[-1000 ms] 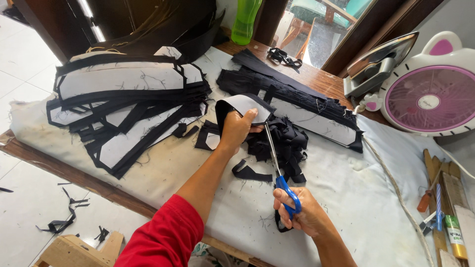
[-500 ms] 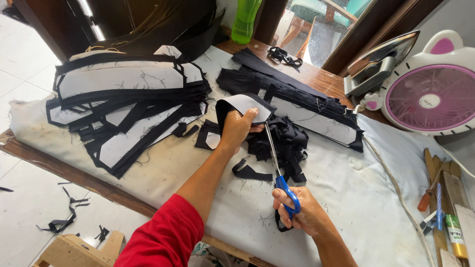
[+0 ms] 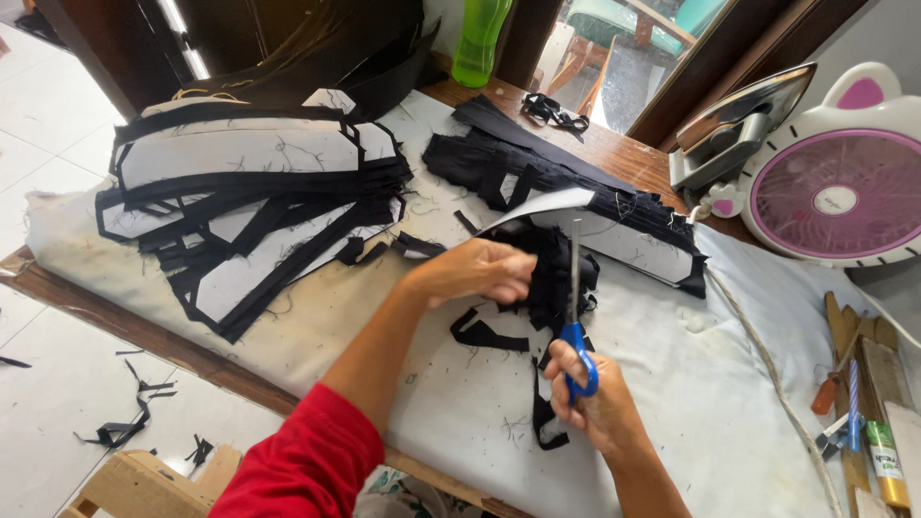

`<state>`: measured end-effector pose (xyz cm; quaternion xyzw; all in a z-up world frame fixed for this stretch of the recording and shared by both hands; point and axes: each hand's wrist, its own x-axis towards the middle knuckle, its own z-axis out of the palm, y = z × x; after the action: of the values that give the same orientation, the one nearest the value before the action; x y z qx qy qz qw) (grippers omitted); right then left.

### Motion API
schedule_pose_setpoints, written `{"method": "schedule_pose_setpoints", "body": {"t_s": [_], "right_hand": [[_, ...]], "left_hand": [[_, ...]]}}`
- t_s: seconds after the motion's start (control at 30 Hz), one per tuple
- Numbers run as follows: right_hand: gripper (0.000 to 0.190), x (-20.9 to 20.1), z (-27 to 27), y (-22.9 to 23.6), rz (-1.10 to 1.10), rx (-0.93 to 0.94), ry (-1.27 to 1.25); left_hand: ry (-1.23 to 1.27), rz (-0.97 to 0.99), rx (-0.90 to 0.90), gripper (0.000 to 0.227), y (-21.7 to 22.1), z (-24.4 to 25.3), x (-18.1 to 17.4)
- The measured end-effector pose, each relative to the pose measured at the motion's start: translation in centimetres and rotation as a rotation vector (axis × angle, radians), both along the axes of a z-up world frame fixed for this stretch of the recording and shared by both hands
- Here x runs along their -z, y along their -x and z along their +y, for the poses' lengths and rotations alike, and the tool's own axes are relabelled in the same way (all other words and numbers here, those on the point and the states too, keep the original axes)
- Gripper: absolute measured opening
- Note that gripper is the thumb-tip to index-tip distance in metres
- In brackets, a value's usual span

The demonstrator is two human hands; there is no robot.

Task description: The person uses blue-handled scissors to cut black fabric along the edges of white paper templates. They repeatedly pick up templates, cut the fabric, and place the cut pieces aside on the table.

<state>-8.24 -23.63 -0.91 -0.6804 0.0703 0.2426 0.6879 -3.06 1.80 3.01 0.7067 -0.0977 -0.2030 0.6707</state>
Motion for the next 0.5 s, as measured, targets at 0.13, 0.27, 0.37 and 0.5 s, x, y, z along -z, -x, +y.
{"method": "schedule_pose_setpoints", "body": {"t_s": [0.13,0.27,0.37,0.5], "right_hand": [[0.044,-1.3,0.2,0.0,-0.051,0.125,0.005],[0.042,-1.2,0.1,0.3,-0.042,0.162,0.0],[0.043,-1.0,0.2,0.2,-0.064,0.147,0.006],[0.044,-1.1,0.2,0.1,-0.069,0.158,0.008]], "left_hand": [[-0.022,0.001,0.045,0.039,1.1,4.8,-1.2],[-0.368,-0.185,-0.27,0.027,-1.4,7.3,1.3],[-0.86,-0.217,-0.159,0.064,-1.9,6.4,1.3],[-1.06,-0.091,-0.044,0.083,-1.9,4.4,0.8]]}}
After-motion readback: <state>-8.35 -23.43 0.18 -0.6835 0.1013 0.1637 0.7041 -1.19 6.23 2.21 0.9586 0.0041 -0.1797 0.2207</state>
